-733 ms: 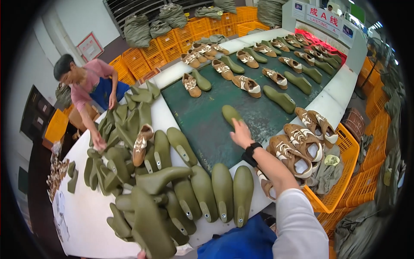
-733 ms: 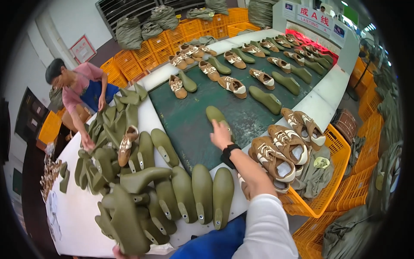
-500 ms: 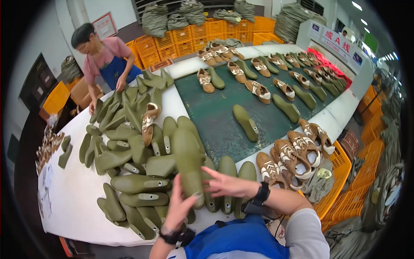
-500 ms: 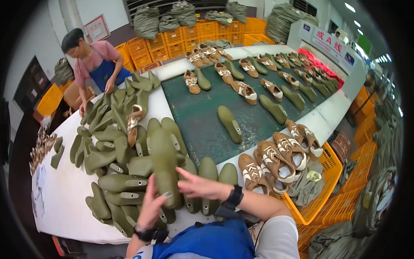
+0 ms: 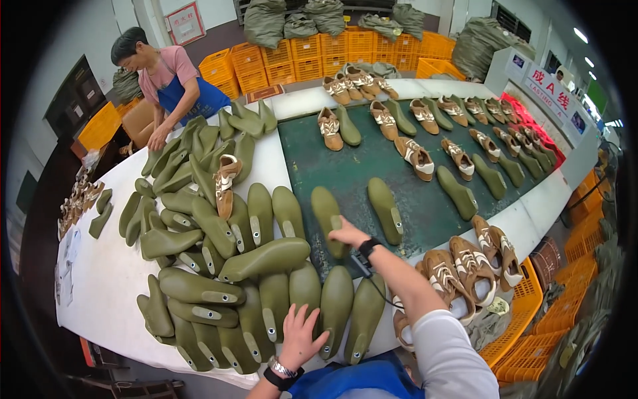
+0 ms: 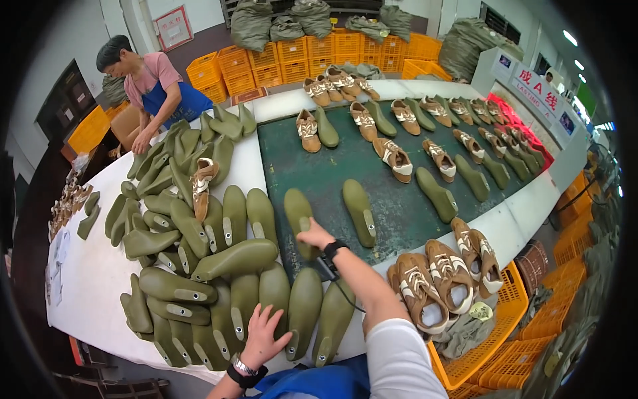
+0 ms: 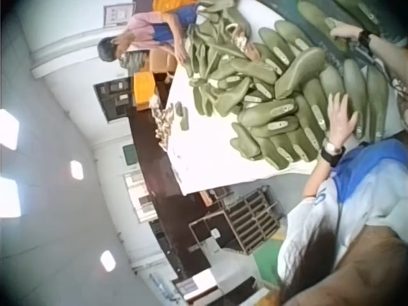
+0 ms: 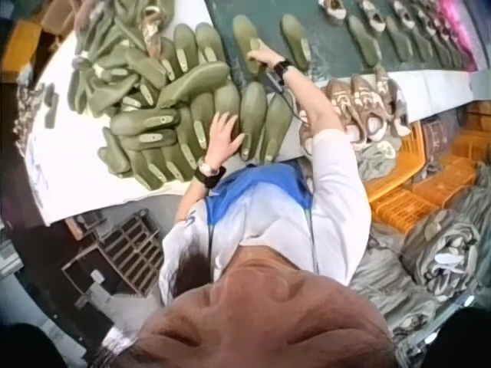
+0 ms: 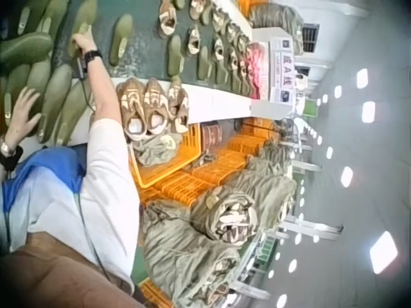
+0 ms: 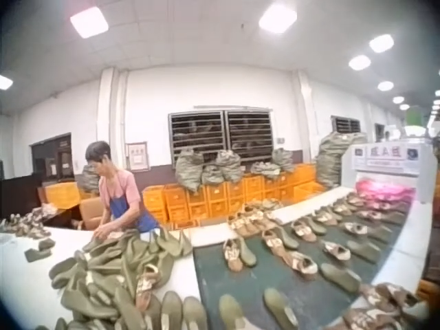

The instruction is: Organizing shoe lasts and finished shoe uppers on an assembly table.

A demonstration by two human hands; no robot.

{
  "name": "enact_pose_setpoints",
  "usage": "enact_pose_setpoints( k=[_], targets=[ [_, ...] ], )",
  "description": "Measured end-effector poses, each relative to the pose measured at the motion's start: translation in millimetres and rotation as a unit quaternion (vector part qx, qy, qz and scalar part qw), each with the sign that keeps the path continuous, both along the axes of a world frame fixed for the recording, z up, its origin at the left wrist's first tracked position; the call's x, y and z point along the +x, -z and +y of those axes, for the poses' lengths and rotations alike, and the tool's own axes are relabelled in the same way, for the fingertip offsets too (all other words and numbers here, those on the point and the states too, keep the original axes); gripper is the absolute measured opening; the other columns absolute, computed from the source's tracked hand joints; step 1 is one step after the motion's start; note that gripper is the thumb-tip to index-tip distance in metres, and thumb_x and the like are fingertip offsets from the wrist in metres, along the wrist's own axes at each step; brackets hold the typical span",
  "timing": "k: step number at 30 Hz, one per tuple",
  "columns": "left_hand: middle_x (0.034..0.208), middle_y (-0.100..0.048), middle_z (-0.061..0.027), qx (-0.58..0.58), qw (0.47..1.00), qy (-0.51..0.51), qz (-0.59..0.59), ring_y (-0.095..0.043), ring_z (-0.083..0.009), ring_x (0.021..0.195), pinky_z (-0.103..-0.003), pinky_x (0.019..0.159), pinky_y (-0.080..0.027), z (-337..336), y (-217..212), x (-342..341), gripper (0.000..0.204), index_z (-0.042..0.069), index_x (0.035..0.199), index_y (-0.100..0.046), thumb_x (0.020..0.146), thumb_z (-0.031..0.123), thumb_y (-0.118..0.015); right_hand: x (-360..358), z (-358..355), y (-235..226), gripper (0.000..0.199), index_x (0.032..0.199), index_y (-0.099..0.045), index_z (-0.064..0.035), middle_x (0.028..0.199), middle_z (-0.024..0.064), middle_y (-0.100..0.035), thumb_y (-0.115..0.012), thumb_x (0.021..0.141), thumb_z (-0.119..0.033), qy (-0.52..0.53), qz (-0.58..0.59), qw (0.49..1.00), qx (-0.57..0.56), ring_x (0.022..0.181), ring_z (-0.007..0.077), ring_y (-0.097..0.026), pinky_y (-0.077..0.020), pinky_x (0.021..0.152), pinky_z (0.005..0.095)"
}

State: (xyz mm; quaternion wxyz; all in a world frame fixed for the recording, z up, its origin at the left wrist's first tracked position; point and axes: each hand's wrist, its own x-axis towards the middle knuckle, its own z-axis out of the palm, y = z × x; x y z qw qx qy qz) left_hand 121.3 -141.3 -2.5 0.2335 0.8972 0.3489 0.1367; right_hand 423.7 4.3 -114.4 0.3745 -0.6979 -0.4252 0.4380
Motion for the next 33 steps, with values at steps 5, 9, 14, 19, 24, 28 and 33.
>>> enact_pose_setpoints(
  k=[5, 9, 14, 19, 24, 28, 33],
  targets=[
    [0.131, -0.043, -0.0195, 0.049, 0.991, -0.086, 0.089, -0.032, -0.0462, 0.124, -0.057, 0.098, -0.029, -31.4, 35.4, -3.3, 0.063, 0.009, 0.118, -0.057, 0.068, 0.043, -0.073, -54.7, 17.6, 13.4, 0.102, 0.139, -0.012, 0.0127, 0.116, 0.0313, -0.055, -0.066, 0.068, -0.037, -0.061, -0.157, 0.978, -0.121, 0.106, 0.0374, -0.057, -0.0453, 0.092, 0.0373],
    [0.132, -0.041, -0.0196, 0.080, 0.988, -0.103, 0.078, -0.032, -0.0475, 0.123, -0.057, 0.096, -0.031, -35.4, 45.3, -1.9, 0.061, 0.009, 0.113, -0.061, 0.065, 0.045, -0.073, -48.2, 22.2, 11.3, 0.104, 0.140, -0.010, 0.0118, 0.123, 0.0318, -0.050, -0.065, 0.070, -0.040, -0.124, -0.146, 0.973, -0.127, 0.113, 0.0378, -0.053, -0.0431, 0.095, 0.0379],
    [0.133, -0.039, -0.0193, 0.129, 0.985, -0.098, 0.055, -0.033, -0.0476, 0.121, -0.055, 0.093, -0.036, -39.8, 51.6, 1.9, 0.058, 0.008, 0.109, -0.063, 0.064, 0.043, -0.073, -28.0, 6.5, 15.2, 0.106, 0.141, -0.015, 0.0082, 0.129, 0.0311, -0.045, -0.068, 0.068, -0.047, -0.194, -0.146, 0.969, -0.032, 0.120, 0.0365, -0.047, -0.0387, 0.100, 0.0365],
    [0.134, -0.039, -0.0183, 0.152, 0.981, -0.115, 0.026, -0.033, -0.0464, 0.123, -0.054, 0.096, -0.036, -41.1, 60.7, 4.7, 0.057, 0.007, 0.109, -0.063, 0.065, 0.042, -0.072, 8.5, -40.1, -65.2, 0.063, 0.125, -0.051, -0.0014, 0.112, 0.0225, -0.060, -0.064, 0.075, -0.037, -0.240, -0.295, 0.918, 0.110, 0.105, 0.0354, -0.058, -0.0454, 0.091, 0.0396],
    [0.135, -0.039, -0.0188, 0.192, 0.972, -0.133, 0.012, -0.033, -0.0449, 0.124, -0.053, 0.097, -0.036, -40.3, 70.1, -2.4, 0.055, 0.009, 0.112, -0.062, 0.070, 0.044, -0.070, -8.3, -203.9, -192.5, 0.047, 0.125, -0.051, -0.0009, 0.103, 0.0142, -0.066, -0.061, 0.086, -0.025, -0.268, -0.090, 0.943, 0.177, 0.096, 0.0216, -0.062, -0.0487, 0.084, 0.0311],
    [0.136, -0.037, -0.0211, 0.173, 0.976, -0.128, -0.018, -0.034, -0.0461, 0.122, -0.052, 0.097, -0.036, -49.7, 83.5, -28.7, 0.061, 0.006, 0.120, -0.056, 0.074, 0.044, -0.069, -46.9, -334.8, -207.9, 0.036, 0.121, -0.056, -0.0021, 0.109, 0.0083, -0.063, -0.059, 0.090, -0.021, -0.399, 0.027, 0.914, 0.073, 0.094, 0.0161, -0.060, -0.0482, 0.084, 0.0297],
    [0.129, -0.051, -0.0176, -0.170, 0.970, 0.010, -0.173, -0.048, -0.0259, 0.120, -0.035, 0.101, -0.037, -144.5, 62.8, -96.2, 0.052, 0.002, 0.128, -0.049, 0.086, 0.029, -0.063, -52.8, -469.7, -59.1, 0.032, 0.121, -0.056, -0.0003, 0.105, 0.0093, -0.067, -0.056, 0.092, -0.015, -0.297, 0.182, 0.926, -0.143, 0.095, 0.0129, -0.062, -0.0488, 0.084, 0.0260]
  ],
)
